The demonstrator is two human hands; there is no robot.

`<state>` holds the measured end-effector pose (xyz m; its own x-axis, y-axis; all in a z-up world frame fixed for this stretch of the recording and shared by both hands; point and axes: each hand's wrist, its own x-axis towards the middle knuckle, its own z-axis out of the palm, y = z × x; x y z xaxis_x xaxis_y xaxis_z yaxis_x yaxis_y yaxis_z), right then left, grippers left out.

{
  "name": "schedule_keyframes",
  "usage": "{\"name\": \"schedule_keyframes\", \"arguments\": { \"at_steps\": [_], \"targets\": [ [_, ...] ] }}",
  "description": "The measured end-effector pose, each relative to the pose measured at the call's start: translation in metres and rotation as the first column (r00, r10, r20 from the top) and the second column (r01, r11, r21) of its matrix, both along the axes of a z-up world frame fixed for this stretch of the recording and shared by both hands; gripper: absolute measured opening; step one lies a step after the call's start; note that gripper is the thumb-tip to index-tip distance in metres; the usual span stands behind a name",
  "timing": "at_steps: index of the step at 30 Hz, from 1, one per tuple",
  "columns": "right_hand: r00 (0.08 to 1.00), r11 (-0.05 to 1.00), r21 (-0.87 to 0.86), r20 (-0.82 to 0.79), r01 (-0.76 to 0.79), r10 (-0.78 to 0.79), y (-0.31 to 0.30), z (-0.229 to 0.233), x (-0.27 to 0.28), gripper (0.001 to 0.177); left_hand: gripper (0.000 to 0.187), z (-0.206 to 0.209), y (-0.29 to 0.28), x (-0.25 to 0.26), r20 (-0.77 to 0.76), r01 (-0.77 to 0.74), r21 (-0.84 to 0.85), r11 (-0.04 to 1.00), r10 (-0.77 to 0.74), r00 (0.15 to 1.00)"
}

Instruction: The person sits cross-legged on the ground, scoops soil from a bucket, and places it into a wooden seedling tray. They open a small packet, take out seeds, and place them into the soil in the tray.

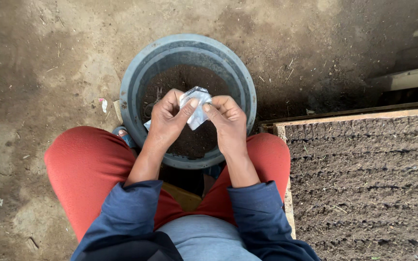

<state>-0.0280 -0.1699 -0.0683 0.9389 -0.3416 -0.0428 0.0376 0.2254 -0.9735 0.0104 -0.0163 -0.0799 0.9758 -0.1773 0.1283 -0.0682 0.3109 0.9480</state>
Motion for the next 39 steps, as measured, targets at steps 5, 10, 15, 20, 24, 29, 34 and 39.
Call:
{"name": "schedule_keyframes", "arguments": {
  "at_steps": [5,10,15,20,24,29,34,39],
  "targets": [
    [0.994,0.99,0.135,-0.097,-0.044,0.057,0.001,0.007,-0.005,0.017,0.027,0.03,-0.008,-0.011,-0.207,0.18,-0.123,0.976,-0.202,0.957],
    [0.991,0.989,0.134,-0.113,-0.058,0.073,0.007,0.013,-0.004,0.02,0.032,0.039,-0.017,-0.018,-0.351,0.177,-0.274,0.945,-0.269,0.897],
    [0.99,0.971,0.232,-0.121,-0.048,0.078,0.004,0.002,-0.004,0.019,0.03,0.03,-0.014,-0.016,-0.399,0.129,-0.454,0.882,-0.331,0.855],
    [0.989,0.979,0.197,-0.121,-0.055,0.08,0.006,0.006,-0.002,0.02,0.028,0.047,-0.014,-0.018,-0.392,0.123,-0.459,0.88,-0.324,0.861],
    [0.987,0.984,0.165,-0.127,-0.072,0.094,-0.002,-0.016,-0.001,0.021,0.04,0.023,-0.019,-0.016,-0.391,0.11,-0.468,0.877,-0.317,0.864],
    [0.988,0.966,-0.23,-0.124,-0.122,0.095,-0.012,0.027,-0.002,0.018,0.044,0.017,-0.01,-0.018,-0.426,0.173,-0.497,0.85,-0.413,0.805],
    [0.999,0.785,-0.618,-0.017,-0.047,0.047,-0.036,0.056,-0.001,0.016,0.053,0.014,-0.013,-0.027,-0.478,0.292,-0.515,0.806,-0.553,0.682],
    [0.911,0.715,-0.575,-0.154,-0.398,0.383,-0.045,0.056,-0.001,0.027,0.038,-0.007,-0.027,-0.035,-0.537,0.301,-0.522,0.798,-0.582,0.611]
  ]
}}
